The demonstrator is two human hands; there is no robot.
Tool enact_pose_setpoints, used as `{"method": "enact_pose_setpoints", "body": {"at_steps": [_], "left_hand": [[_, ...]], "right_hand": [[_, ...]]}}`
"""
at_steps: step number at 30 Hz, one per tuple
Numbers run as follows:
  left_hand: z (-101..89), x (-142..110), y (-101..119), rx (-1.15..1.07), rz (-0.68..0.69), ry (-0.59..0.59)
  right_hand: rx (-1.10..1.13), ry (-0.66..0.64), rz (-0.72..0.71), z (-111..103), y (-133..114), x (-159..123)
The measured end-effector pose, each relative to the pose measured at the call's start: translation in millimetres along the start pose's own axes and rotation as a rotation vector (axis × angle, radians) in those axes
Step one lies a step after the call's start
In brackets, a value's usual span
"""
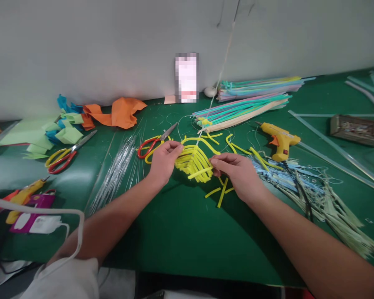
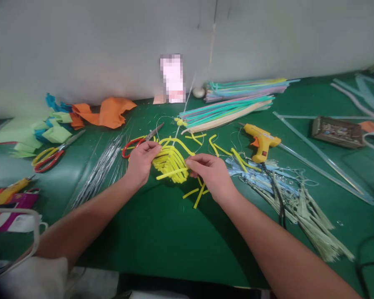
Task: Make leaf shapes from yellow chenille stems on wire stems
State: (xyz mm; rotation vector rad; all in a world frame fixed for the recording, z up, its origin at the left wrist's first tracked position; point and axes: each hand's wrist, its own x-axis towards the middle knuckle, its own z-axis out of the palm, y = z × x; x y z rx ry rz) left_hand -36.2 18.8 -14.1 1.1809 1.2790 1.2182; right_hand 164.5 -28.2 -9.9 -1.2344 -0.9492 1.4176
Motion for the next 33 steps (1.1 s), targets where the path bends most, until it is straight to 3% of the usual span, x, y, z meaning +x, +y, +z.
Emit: {"method": "enact_pose_setpoints", "body": {"at_steps": [8, 13, 20, 23, 27, 33], "left_hand": [[4.0, -7, 4, -0.028, 0.036, 0.008], [7.9, -9, 5, -0.068, 0.044, 0.016], [12.2, -12, 10, -0.212, -0.016, -0.028], [13.7, -13, 10, -0.325, -0.036, -0.058], [17.7, -18, 12, -0.400, -0.182, -0.066], [22.8, -35, 14, -0.228, -0.231, -0.362]], "right_hand": [[-0.167, -0.168, 0.105, 7, -7, -7], [-0.084, -0.251, 0.162, 6, -4, -8], [-0.012, -0.260, 0.232, 9, -1, -9], [0.032, -0.220, 0.160, 10, -3, -10], [0.130, -0.097, 0.079, 9, -4, -9], [0.228, 0.028, 0.016, 8, -3, -6]]}}
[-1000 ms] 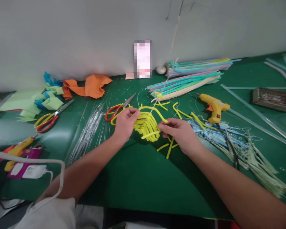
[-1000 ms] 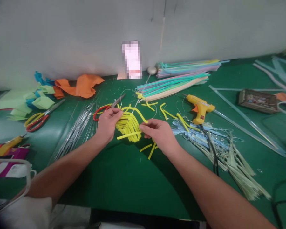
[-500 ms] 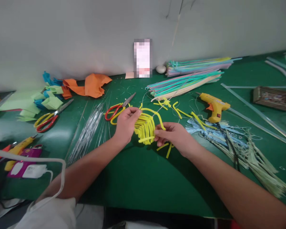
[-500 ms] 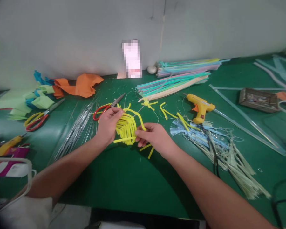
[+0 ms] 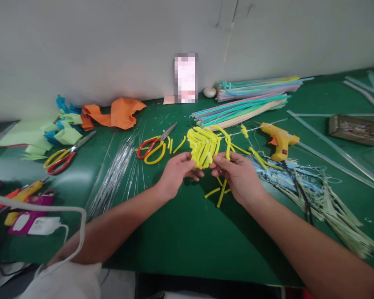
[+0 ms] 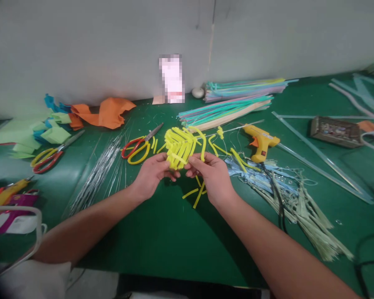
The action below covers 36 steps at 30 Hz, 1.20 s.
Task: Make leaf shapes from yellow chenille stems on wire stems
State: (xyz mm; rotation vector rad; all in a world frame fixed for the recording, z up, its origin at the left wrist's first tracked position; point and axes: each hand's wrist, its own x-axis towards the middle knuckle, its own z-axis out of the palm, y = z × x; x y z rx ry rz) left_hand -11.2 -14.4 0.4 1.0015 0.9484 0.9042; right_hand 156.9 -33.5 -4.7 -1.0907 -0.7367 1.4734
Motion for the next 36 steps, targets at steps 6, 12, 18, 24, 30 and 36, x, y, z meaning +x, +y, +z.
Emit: {"method": "enact_pose_setpoints", "body": {"at_steps": [6, 12, 18, 24, 30, 36], "left_hand": [[4.6, -3, -1, 0.099, 0.035, -0.033], [8.9, -5, -3, 0.093, 0.007, 0.003], [10.2, -7, -5, 0.047, 0.009, 0.040], [9.1, -6, -6, 0.077, 0.032, 0.048], [5.1, -5, -4, 0.240, 0.038, -0.036], [2.1, -5, 2, 0.276, 0.005, -0.086]], "right_hand": [[0.006, 0.001, -0.038, 1, 2, -3], [-0.023, -0.025, -0.049, 3, 8, -2], [-0.067, -0.030, -0.028, 2, 12, -1], [-0.115, -0.056, -0.044, 3, 10, -2], [-0.150, -0.032, -0.061, 4, 8, -3], [-0.118, -0.035, -0.025, 3, 8, -2]]}}
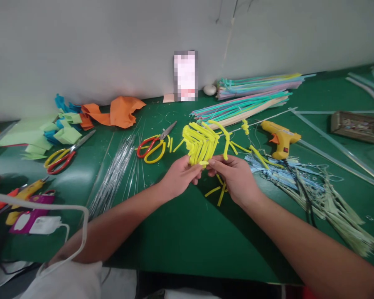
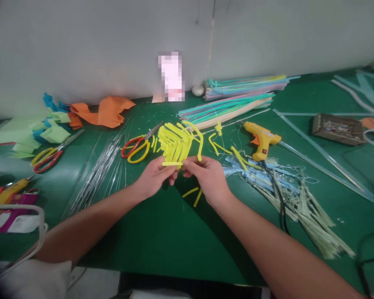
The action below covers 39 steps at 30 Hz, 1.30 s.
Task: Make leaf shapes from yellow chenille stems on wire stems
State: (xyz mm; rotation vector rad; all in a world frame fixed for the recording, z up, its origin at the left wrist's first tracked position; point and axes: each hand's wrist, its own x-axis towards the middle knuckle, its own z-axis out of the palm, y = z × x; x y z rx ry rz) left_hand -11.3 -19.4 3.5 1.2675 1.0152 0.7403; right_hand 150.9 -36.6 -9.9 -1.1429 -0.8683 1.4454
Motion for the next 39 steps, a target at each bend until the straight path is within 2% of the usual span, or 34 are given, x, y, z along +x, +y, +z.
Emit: {"method": "enact_pose_setpoints", "body": {"at_steps": [6, 13, 19, 22, 33, 39], "left_hand": [[1.2, 1.5, -1.0, -0.006, 0.049, 0.004], [-2.0, 2.6, -5.8, 0.129, 0.060, -0.066], [0.5, 1.0, -0.2, 0.061, 0.019, -0.062], [2.2, 0.3, 2.8, 0.029, 0.014, -0.050], [3.5, 1.8, 0.4, -0.043, -0.019, -0.009], [3.8, 1.5, -0.6, -0.098, -0.004, -0.027]], "right_hand": [[0.094, 0.000, 0.089, -1.4, 1.8, 2.7], [0.091, -0.042, 0.046, -3.5, 3.0, 4.2], [-0.034, 0.000, -0.037, -2.8, 3.8, 1.9], [-0.052, -0.022, -0.062, -2.0, 3.9, 0.7], [-0.034, -0.061, -0.064, 0.0, 1.5, -0.2], [-0.016, -0.077, -0.044, -0.9, 2.7, -0.6]]}}
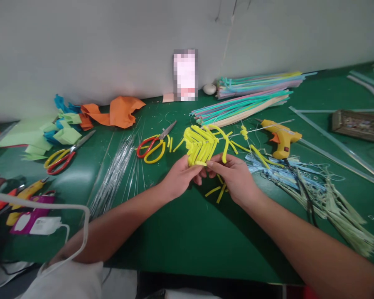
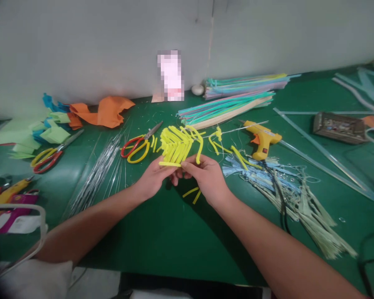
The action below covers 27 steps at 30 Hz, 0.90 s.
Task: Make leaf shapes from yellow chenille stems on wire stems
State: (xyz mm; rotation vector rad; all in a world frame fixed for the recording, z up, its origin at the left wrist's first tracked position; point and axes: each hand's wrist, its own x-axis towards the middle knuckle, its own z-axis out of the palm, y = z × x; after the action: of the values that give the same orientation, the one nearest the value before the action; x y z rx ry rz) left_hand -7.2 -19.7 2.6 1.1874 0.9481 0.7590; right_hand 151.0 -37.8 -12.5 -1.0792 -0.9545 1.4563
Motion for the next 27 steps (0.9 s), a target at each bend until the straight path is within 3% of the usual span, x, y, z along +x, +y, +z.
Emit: {"method": "enact_pose_setpoints", "body": {"at_steps": [13, 27], "left_hand": [[3.9, -3.6, 5.5, 0.091, -0.034, -0.006], [3.8, -2.8, -2.8, 0.092, 0.080, 0.017]], "right_hand": [[0.081, 0.051, 0.067, 2.4, 2.0, -0.4], [0.168, 0.030, 0.044, 3.4, 0.7, 0.1]]}}
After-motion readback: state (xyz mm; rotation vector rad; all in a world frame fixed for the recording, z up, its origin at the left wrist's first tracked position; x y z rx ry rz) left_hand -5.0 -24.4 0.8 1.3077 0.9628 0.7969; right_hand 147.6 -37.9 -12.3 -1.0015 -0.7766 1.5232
